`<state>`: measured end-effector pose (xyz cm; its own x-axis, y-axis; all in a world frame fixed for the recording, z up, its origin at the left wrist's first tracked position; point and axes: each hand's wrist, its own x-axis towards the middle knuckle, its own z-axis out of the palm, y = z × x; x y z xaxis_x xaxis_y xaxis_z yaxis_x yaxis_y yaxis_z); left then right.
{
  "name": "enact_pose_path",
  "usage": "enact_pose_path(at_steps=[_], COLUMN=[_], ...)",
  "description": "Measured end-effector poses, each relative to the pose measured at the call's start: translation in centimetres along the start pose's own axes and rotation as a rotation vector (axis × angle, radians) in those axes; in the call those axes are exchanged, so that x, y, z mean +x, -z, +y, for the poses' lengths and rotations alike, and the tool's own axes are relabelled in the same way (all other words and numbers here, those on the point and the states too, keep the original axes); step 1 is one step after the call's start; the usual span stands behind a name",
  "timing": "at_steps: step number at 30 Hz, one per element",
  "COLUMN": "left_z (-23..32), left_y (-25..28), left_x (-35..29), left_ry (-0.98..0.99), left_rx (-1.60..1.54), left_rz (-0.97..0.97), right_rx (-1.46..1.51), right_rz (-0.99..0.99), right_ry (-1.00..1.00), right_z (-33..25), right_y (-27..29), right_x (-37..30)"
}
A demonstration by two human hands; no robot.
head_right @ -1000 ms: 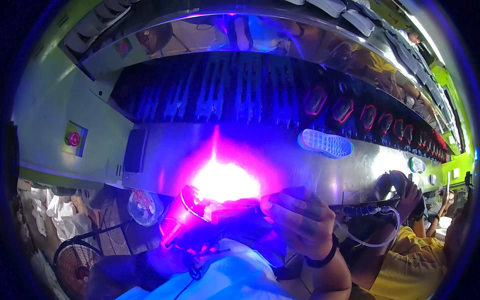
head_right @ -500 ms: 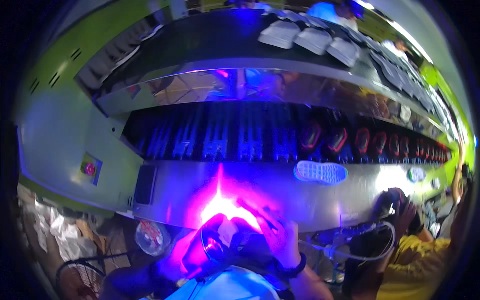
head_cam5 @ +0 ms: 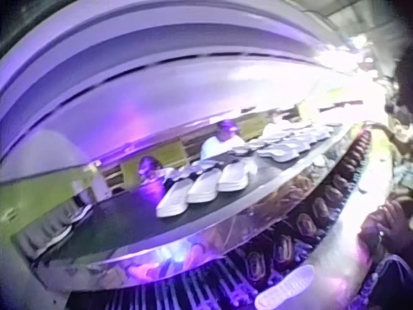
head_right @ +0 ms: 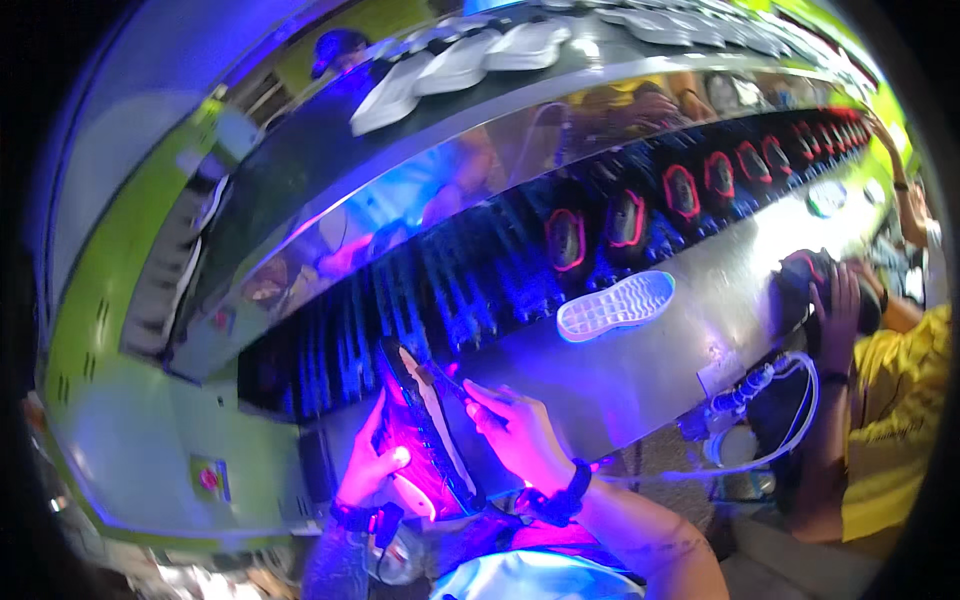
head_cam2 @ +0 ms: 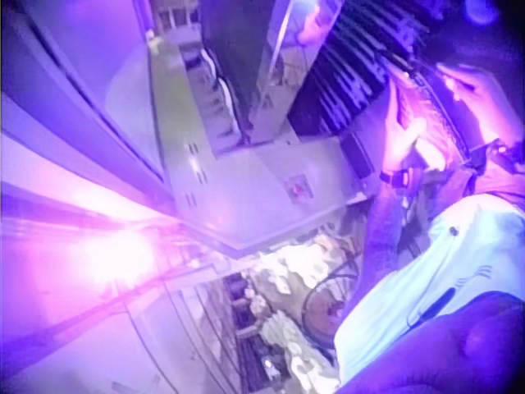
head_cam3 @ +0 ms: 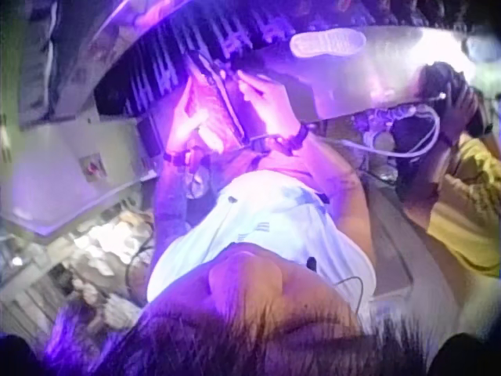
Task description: The recorder uses a handheld heating or bonding tool to work on the edges of shoes at a factory assembly line.
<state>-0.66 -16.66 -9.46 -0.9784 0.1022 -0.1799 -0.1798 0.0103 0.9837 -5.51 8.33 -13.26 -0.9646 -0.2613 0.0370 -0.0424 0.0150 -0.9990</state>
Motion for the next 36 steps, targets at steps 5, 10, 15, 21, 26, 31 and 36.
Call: enact_pose_path(at_steps=[5,10,15,21,26,31,36], left_z=[-1.7,3.6,0.9,-2.2,-6.2,-11.7,-13.6], left_y=[2.0,-3.8,-8.3,-8.5,-3.1,5.8,8.0], left_x=[8.2,22.4,32.1,32.2,23.5,11.8,10.2], left_ry=[-0.053,-0.256,-0.102,-0.299,-0.232,-0.126,-0.307], left_rx=[0.250,0.993,1.339,1.272,0.425,0.035,-0.449], left_rz=[0.101,0.270,0.278,0.175,0.140,0.415,0.652], right_rx=[-0.308,-0.007,-0.101,-0.149,-0.107,-0.169,-0.227], right_rz=[0.271,0.539,0.504,0.473,0.396,0.306,0.419], right_ry=[0.262,-0.017,0.050,0.105,0.064,0.071,0.229], right_z=[6.9,8.0,7.9,8.7,8.9,9.6,10.2], right_y=[4.2,8.7,8.4,9.6,9.3,9.0,6.6], right_x=[0.8,-3.7,-3.0,-2.7,-3.1,-3.3,-2.8])
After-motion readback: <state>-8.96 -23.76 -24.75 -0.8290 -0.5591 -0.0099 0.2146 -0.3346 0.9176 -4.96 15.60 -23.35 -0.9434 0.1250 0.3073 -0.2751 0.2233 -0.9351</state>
